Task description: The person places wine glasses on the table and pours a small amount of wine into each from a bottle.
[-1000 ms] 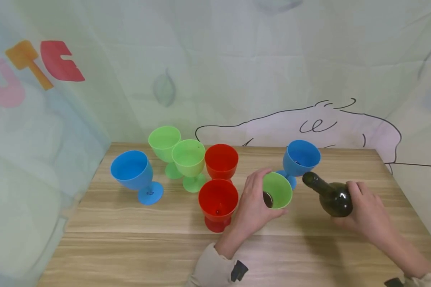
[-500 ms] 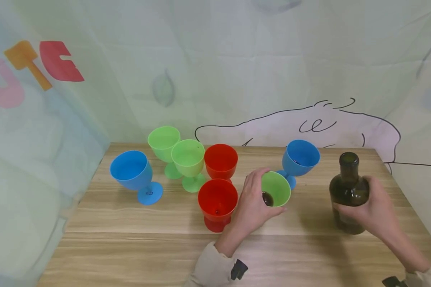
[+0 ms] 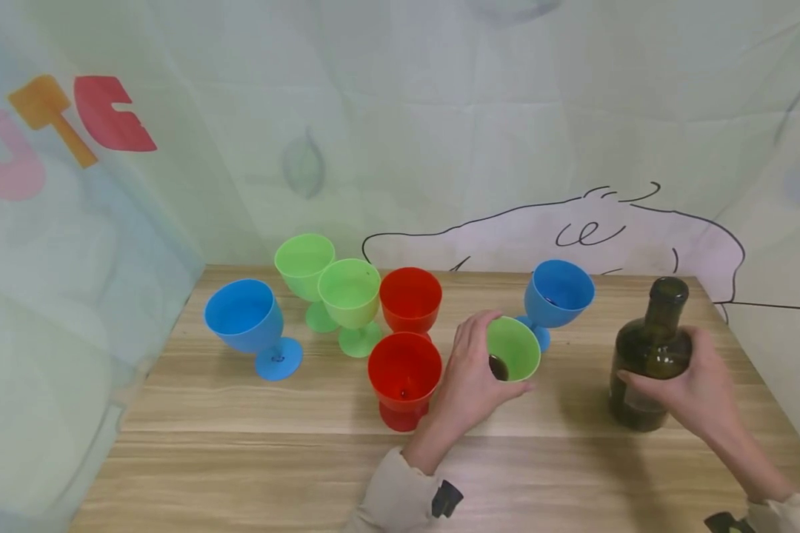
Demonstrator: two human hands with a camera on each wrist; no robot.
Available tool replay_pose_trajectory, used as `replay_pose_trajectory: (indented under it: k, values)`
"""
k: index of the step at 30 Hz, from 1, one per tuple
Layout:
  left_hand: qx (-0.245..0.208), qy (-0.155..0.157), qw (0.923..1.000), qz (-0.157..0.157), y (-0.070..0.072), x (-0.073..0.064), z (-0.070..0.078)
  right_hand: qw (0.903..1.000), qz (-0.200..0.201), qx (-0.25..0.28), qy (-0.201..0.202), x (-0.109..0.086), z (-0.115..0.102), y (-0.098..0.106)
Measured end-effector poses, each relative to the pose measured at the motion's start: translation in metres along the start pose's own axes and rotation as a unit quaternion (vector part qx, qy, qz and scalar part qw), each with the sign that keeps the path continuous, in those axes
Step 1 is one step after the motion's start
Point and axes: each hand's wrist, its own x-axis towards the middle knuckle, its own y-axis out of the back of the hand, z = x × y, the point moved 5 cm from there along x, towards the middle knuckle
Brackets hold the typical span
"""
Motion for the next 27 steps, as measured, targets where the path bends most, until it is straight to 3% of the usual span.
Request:
replay_pose_trajectory:
  k: [9,16,20,27]
  values:
    - [-0.007,0.006,0.9999,0.009,-0.003,0.008,0.002,0.9997,-0.010,-0.002,-0.021,0.000,0.007,0.003]
    - [-0.023,0.003,0.9983,0.054,-0.005,0.023,0.001,0.9996,-0.011,0.005,-0.025,-0.001,0.009,0.004]
    - [-0.010,0.017,0.9971,0.073,-0.008,0.033,0.000,0.9993,-0.017,0.010,-0.032,-0.002,0.011,0.005]
    - [0.017,0.011,0.9925,0.121,-0.005,0.051,0.000,0.9991,-0.022,0.012,-0.034,-0.002,0.013,0.007]
